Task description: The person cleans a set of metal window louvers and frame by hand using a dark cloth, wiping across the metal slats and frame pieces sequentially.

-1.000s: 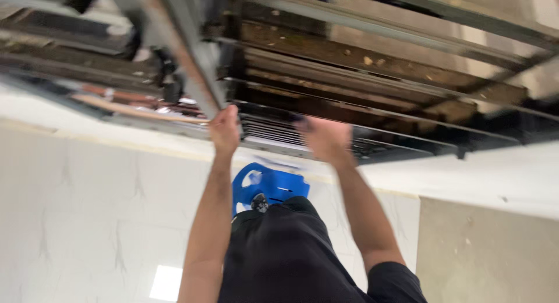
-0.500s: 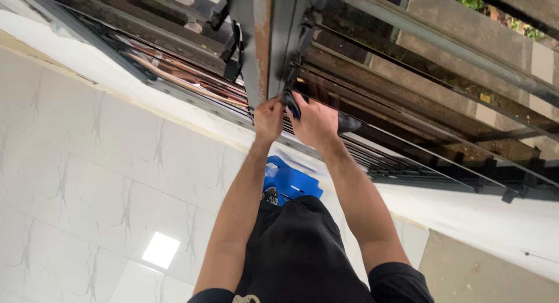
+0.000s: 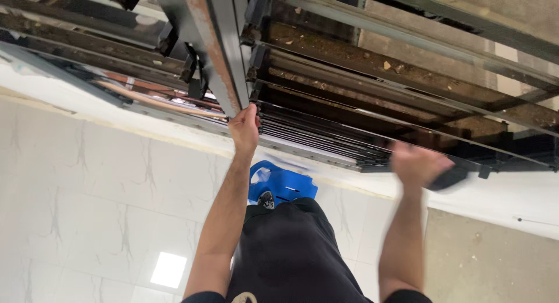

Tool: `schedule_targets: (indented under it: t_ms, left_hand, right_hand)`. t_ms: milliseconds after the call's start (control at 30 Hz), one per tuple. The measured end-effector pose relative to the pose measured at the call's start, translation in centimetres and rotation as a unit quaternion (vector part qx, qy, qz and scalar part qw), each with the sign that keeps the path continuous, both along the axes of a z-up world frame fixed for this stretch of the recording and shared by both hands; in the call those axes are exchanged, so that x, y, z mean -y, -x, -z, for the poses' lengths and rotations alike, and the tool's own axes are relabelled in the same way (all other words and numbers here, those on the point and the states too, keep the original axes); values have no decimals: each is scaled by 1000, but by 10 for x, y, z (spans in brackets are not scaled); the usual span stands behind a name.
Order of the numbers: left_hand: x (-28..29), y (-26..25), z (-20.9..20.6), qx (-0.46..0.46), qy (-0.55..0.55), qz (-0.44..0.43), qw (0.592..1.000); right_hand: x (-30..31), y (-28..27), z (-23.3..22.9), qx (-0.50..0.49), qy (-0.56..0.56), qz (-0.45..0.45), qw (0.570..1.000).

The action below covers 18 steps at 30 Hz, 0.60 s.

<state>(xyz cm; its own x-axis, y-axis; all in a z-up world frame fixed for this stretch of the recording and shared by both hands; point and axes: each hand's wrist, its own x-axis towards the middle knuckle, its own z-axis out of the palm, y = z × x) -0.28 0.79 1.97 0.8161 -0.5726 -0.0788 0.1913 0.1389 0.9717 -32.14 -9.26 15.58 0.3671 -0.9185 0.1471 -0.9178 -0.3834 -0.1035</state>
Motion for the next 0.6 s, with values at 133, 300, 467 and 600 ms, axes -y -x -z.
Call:
schedule_targets:
  t_ms: [133,300,467,600]
  left_hand:
    - [3,-11,24,-30,24,7,999]
    - [-13,-23,19,-16,-15,52,998]
    - [-24,-21,-7,45,-24,82,995]
    - [-26,-24,0,82,-75,94,989]
  right_hand:
    - [-39,-138,-2,38,-57,-130,989]
    - [-60,-198,-11,68,-100,-218,968]
    - [-31,-90,8,97,38,-170,980]
    - [1,53,-6,24,39,-10,999]
